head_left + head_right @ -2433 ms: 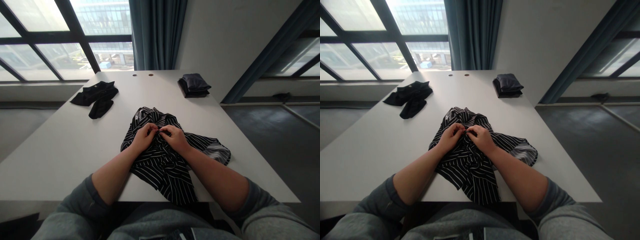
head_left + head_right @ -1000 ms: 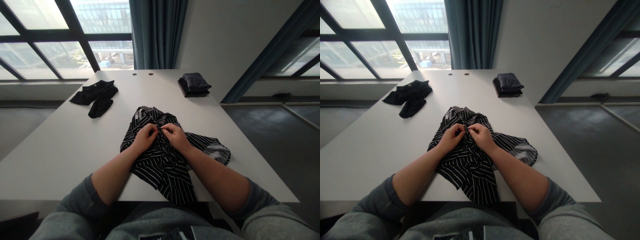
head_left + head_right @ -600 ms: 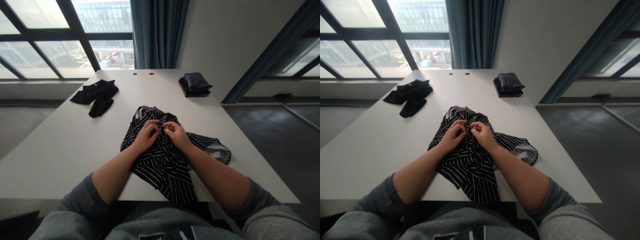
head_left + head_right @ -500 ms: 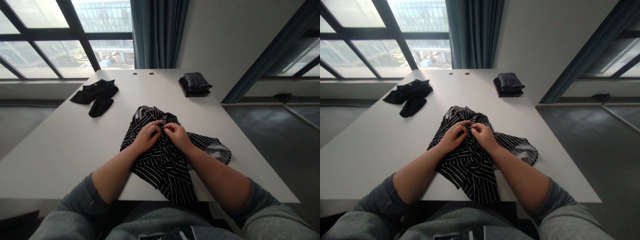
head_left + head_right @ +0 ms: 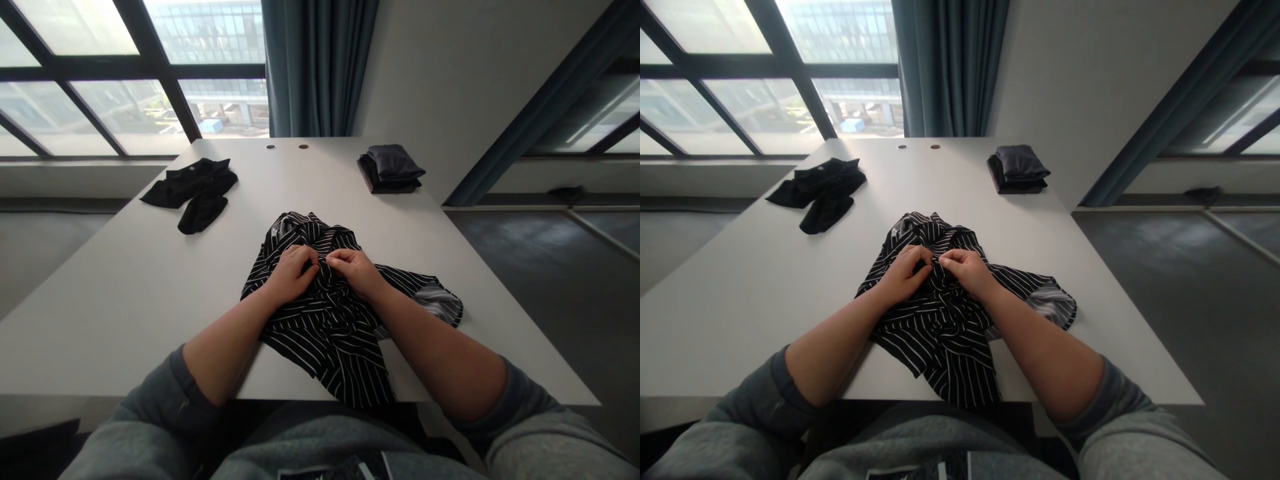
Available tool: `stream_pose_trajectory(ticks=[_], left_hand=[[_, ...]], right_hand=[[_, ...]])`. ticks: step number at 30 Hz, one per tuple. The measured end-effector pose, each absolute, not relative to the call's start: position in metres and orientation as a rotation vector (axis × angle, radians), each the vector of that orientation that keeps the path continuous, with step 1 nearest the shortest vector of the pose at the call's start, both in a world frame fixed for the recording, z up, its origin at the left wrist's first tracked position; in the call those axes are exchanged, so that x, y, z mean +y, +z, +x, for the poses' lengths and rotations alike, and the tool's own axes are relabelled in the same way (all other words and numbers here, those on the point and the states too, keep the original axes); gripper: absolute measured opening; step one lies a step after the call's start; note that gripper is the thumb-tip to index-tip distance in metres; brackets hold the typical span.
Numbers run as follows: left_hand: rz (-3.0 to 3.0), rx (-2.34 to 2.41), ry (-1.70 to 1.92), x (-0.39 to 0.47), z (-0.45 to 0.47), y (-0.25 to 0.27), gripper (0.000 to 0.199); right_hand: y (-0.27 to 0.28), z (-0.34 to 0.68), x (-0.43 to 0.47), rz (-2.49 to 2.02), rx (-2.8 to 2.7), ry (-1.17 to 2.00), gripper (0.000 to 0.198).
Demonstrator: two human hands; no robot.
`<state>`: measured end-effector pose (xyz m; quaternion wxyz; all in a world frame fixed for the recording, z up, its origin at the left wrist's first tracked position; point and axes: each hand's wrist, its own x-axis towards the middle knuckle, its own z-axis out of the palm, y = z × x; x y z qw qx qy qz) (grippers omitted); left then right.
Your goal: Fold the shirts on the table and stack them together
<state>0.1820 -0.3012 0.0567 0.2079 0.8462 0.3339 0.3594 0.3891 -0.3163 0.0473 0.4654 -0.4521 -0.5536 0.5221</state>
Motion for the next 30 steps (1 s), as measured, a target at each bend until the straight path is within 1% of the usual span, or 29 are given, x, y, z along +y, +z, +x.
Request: stream_pose_trajectory(ticks=[4, 7, 11, 15, 24, 30], left_hand=[[2.217, 0.827, 1.055, -0.301, 0.183, 0.056, 0.008], [2.123, 0.772, 1.101, -0.300, 0.183, 0.057, 0.009], [2.187, 0.791, 1.169, -0.301, 0.183, 0.059, 0.008], [2.220, 0.886, 1.041, -0.306, 0.184, 0.062, 0.007], [2.014, 1.115, 0.927, -0.307, 0.188, 0.062, 0.006], [1.925, 1.139, 0.943, -0.304, 0.188, 0.059, 0.007]], right_hand=[[0.048, 0.386, -0.318, -1.066, -1.255, 1.392, 0.030], [0.050, 0.385, -0.318, -1.074, -1.229, 1.382, 0.030], [0.049, 0.386, -0.317, -1.082, -1.254, 1.326, 0.028], [0.048, 0.387, -0.317, -1.092, -1.317, 1.282, 0.027], [0.054, 0.389, -0.322, -1.140, -1.527, 1.043, 0.027], [0.058, 0.390, -0.325, -1.188, -1.642, 0.885, 0.024]])
